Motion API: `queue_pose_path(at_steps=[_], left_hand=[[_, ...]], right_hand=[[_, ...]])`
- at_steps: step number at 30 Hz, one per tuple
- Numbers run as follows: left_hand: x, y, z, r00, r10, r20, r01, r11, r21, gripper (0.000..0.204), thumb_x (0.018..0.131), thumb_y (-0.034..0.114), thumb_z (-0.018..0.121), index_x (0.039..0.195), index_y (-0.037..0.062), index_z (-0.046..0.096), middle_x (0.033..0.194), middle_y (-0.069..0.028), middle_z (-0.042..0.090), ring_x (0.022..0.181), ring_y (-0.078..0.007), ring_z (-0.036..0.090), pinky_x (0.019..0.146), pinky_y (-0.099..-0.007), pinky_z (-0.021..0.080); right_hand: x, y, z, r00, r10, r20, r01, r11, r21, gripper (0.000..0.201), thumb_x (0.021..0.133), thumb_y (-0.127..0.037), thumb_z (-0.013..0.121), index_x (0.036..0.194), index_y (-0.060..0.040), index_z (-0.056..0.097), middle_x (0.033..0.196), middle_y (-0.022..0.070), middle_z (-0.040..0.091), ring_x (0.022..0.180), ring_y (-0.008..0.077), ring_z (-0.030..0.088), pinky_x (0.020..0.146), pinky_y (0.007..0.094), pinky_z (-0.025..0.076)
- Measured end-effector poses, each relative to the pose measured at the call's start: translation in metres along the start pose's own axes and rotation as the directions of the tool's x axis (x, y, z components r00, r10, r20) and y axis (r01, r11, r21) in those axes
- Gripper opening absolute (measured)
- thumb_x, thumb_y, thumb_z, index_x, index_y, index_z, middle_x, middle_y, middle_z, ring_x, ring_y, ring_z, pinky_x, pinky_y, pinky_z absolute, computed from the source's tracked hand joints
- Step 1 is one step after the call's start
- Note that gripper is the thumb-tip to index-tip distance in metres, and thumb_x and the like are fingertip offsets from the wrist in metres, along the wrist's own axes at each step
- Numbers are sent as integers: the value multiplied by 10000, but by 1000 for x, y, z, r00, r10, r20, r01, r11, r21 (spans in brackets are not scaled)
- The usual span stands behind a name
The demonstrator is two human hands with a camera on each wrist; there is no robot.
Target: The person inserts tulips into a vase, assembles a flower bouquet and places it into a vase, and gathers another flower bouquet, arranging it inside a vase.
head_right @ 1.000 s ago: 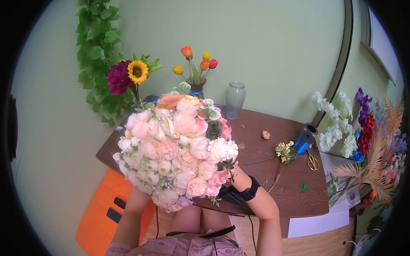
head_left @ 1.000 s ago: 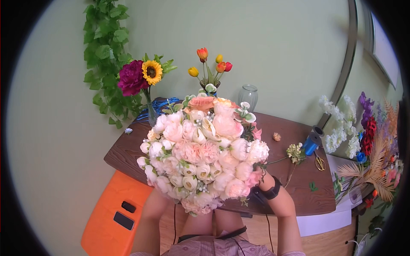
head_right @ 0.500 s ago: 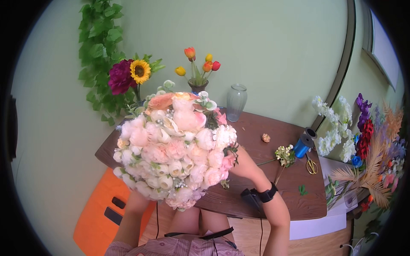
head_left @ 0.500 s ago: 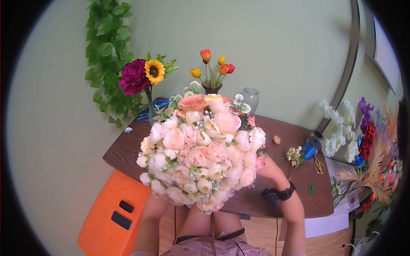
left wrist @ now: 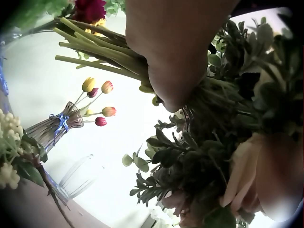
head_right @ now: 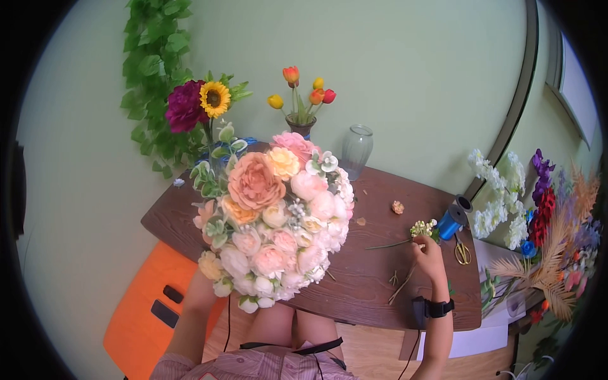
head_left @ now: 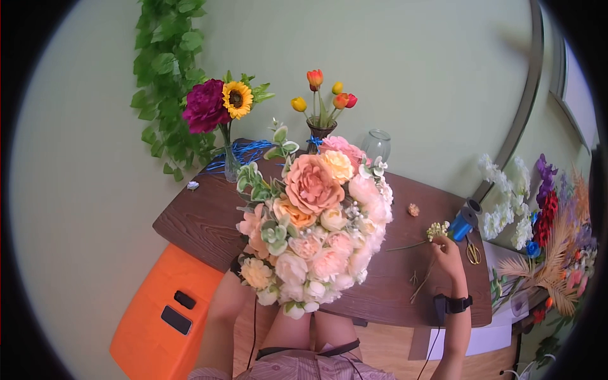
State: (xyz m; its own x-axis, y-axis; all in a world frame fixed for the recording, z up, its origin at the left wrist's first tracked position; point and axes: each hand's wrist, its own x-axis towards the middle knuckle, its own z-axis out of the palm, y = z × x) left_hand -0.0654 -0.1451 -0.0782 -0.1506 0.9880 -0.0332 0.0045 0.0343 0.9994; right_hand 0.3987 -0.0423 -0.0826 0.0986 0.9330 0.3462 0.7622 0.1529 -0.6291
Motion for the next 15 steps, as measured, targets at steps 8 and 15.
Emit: queue_pose_path(at_steps=[8,15], left_hand=[[-3,10,3,1000,-14,19,13,999,46,398,856,168,463,1206,-12,408,1126,-94,513,1004,-169,500,838,-290,411],[8,-28,-15,995,-83,-48,95,911,402,379,847,167,469,1188,4,444,1085,-127,532,989,-201,515,829,-324,418]], right_hand=[[-8,74,-11,982,187,7,-179,950,-256,250,708,-190,573,726,59,572,606,148,578,577,214,587,527,356,447],[-7,71,-7,877,464,123,-442,881,-167,286,729,-215,575,734,69,609,598,144,600,515,199,589,502,298,469]])
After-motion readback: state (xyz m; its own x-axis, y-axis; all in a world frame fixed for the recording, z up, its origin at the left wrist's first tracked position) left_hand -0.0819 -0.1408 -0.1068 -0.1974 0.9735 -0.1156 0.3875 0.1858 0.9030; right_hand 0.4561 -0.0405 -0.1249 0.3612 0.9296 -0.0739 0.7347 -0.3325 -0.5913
